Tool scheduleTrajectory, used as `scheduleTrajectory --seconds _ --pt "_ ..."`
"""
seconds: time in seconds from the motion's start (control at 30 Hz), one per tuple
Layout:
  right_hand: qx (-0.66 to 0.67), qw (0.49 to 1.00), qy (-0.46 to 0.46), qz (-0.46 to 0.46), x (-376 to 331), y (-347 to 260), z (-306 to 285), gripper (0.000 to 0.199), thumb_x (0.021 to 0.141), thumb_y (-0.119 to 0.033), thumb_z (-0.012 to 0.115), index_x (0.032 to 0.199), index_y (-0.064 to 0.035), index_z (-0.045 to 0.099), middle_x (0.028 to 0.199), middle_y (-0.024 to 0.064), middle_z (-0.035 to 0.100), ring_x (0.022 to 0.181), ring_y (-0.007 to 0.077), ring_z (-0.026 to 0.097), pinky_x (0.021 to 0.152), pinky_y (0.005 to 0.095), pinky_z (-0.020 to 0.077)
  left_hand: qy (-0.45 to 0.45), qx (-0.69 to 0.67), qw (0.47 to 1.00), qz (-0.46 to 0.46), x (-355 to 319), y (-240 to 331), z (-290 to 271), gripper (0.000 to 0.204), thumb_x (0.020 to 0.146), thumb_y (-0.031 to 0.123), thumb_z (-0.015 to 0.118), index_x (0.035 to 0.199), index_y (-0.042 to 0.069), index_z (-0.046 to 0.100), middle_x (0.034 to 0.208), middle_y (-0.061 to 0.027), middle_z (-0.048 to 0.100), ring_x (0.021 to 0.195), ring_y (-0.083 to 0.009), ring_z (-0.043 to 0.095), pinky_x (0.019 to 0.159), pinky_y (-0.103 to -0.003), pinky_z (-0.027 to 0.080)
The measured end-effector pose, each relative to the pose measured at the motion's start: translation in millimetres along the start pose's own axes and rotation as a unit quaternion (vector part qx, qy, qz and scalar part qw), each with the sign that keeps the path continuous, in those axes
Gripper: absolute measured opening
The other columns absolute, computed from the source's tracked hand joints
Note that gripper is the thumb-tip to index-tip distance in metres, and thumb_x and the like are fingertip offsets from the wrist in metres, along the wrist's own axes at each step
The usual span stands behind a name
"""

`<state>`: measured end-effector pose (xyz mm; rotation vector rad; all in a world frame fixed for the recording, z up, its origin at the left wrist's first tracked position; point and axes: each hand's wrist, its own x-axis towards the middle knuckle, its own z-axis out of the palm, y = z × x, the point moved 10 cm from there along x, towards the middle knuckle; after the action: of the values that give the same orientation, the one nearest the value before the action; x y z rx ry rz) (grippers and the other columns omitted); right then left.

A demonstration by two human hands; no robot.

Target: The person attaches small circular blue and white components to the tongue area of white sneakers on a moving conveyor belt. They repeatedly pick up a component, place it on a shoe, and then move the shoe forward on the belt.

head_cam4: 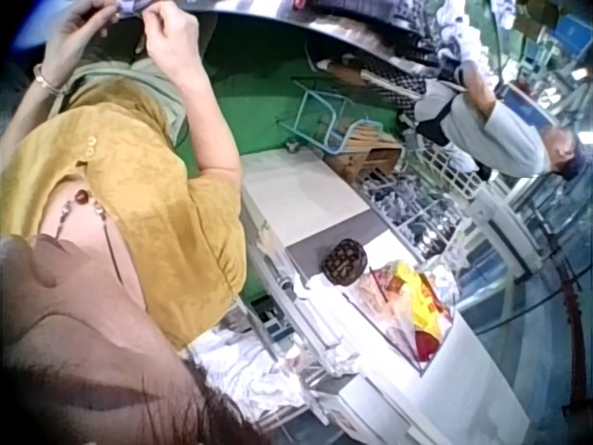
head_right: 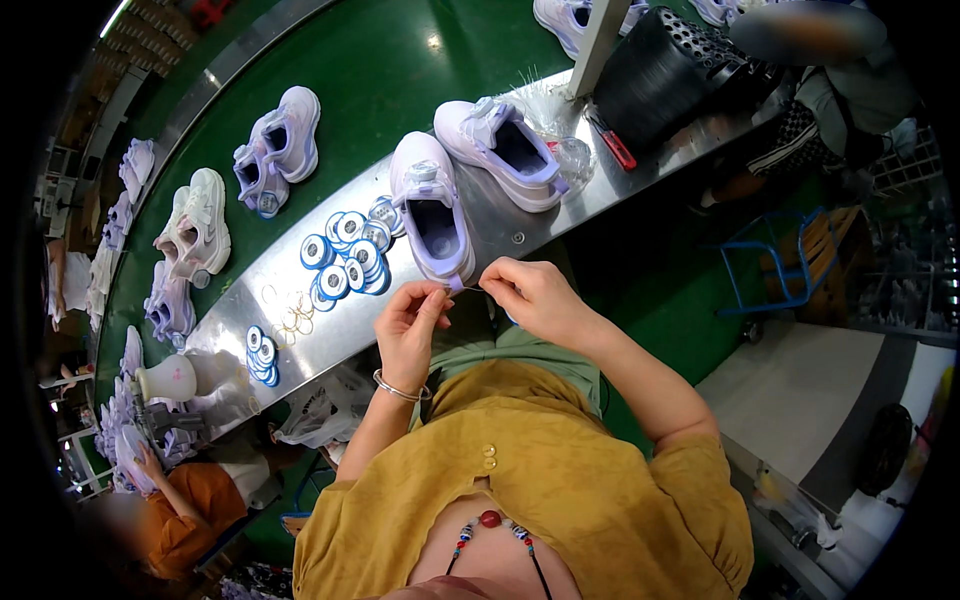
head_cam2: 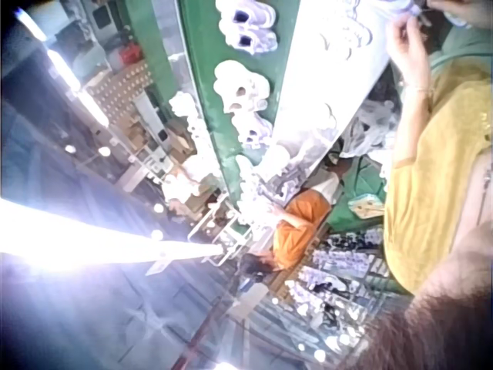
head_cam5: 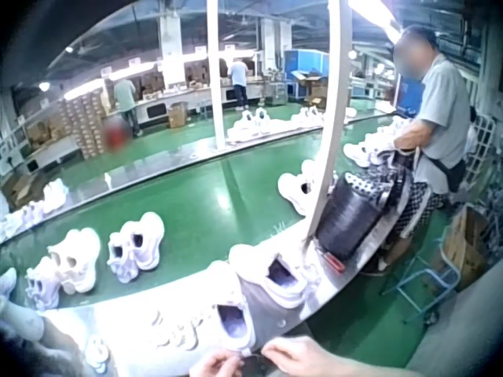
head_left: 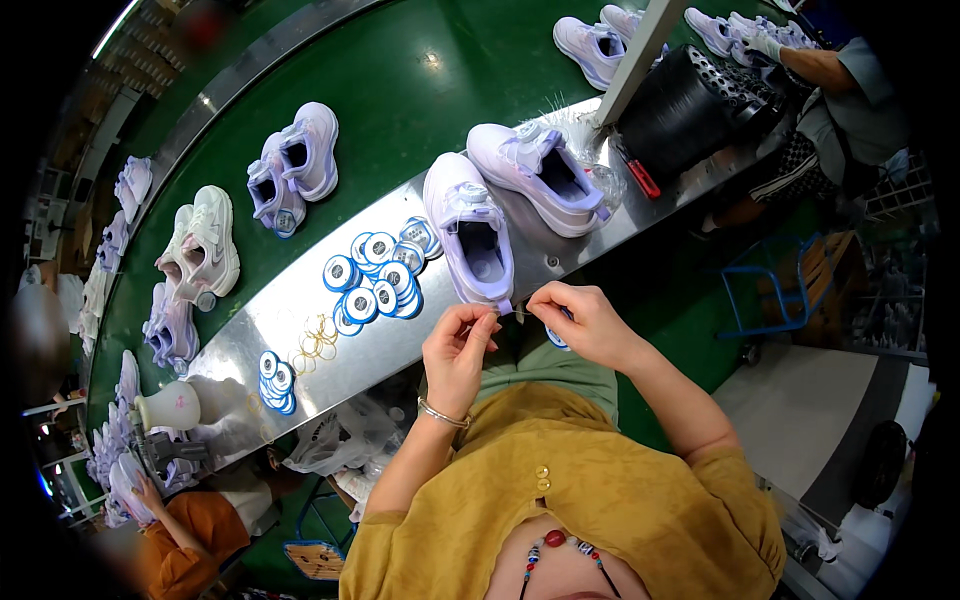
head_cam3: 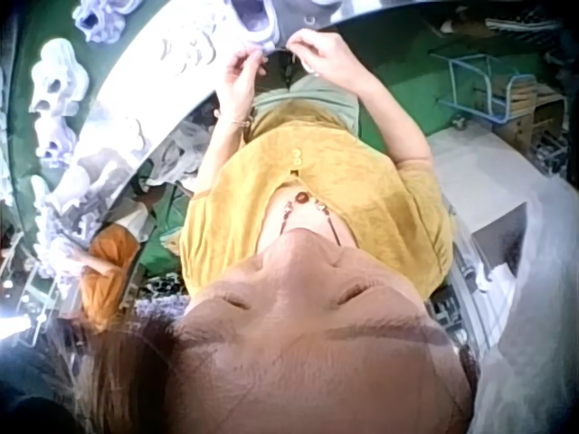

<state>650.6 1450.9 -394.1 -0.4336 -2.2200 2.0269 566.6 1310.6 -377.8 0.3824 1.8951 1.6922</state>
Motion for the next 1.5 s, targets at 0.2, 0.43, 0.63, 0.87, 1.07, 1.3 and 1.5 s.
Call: scheduleTrajectory --seconds 0.2,0.43,0.63,0.87,1.07,1.3,1.5 --pt "-0.001 0.999 0.016 -0.039 4 -9 2 0.011 0.091 -0.009 0.059 0.094 0.0019 0.062 0.074 0.0056 0.063 0.064 0.0094 0.057 0.058 0.0243 0.0446 0.01 0.017 0.999 -0.04 5 -9 -1 0.008 0.089 0.007 0.065 0.092 0.0 0.062 0.083 -0.004 0.062 0.068 -0.0069 0.055 0.055 -0.02 0.043" --pt "0.038 0.999 0.004 0.014 3 4 -2 0.011 0.092 -0.008 0.059 0.093 0.0025 0.062 0.071 0.0021 0.059 0.062 0.0066 0.054 0.055 0.0221 0.043 0.059 -0.105 0.992 -0.037 8 -22 -18 0.014 0.094 0.011 0.056 0.103 0.0 0.058 0.088 -0.009 0.064 0.072 -0.0112 0.058 0.057 -0.022 0.046" --pt "0.048 0.999 0.007 0.009 7 4 -1 0.012 0.092 -0.009 0.059 0.093 0.0023 0.062 0.069 0.003 0.058 0.061 0.0075 0.054 0.054 0.0232 0.0427 0.04 -0.144 0.984 -0.098 2 -32 -3 0.017 0.093 0.011 0.058 0.105 -0.001 0.059 0.087 -0.0077 0.064 0.071 -0.0107 0.058 0.056 -0.022 0.046" --pt "0.057 0.998 0.013 -0.01 8 2 -7 0.019 0.093 -0.009 0.056 0.108 0.0017 0.057 0.077 0.0056 0.059 0.064 0.0087 0.052 0.058 0.0249 0.0439 0.035 -0.102 0.993 -0.052 12 -23 -1 0.012 0.091 0.01 0.061 0.098 0.0 0.062 0.083 -0.0058 0.063 0.067 -0.0088 0.057 0.055 -0.02 0.044" --pt "0.127 0.992 0.018 0.005 0 -11 -18 0.042 0.092 0.002 0.044 0.134 -0.0008 0.041 0.111 0.0101 0.053 0.069 0.0091 0.05 0.066 0.0237 0.0452 0.065 0.016 0.994 0.08 2 28 -10 0.008 0.092 0.008 0.061 0.094 0.0 0.06 0.084 -0.0046 0.061 0.066 -0.008 0.053 0.056 -0.019 0.043" --pt "0.056 0.995 0.057 -0.067 5 -30 -32 0.032 0.087 0.01 0.049 0.118 0.002 0.056 0.108 0.0085 0.055 0.073 0.0089 0.056 0.063 0.0204 0.0469 0.047 0.025 0.989 0.14 3 49 -3 0.005 0.093 0.004 0.058 0.095 -0.001 0.058 0.096 -0.0076 0.059 0.072 -0.0088 0.054 0.059 -0.02 0.045" --pt "-0.064 0.994 0.018 -0.092 14 -21 -13 0.028 0.08 0.002 0.062 0.108 -0.0027 0.061 0.105 0.0103 0.055 0.085 0.0249 0.061 0.07 0.0306 0.0495 0.035 0.045 0.985 0.161 3 73 1 0.005 0.093 0.003 0.057 0.096 -0.001 0.057 0.097 -0.0082 0.059 0.074 -0.0092 0.055 0.059 -0.02 0.046"
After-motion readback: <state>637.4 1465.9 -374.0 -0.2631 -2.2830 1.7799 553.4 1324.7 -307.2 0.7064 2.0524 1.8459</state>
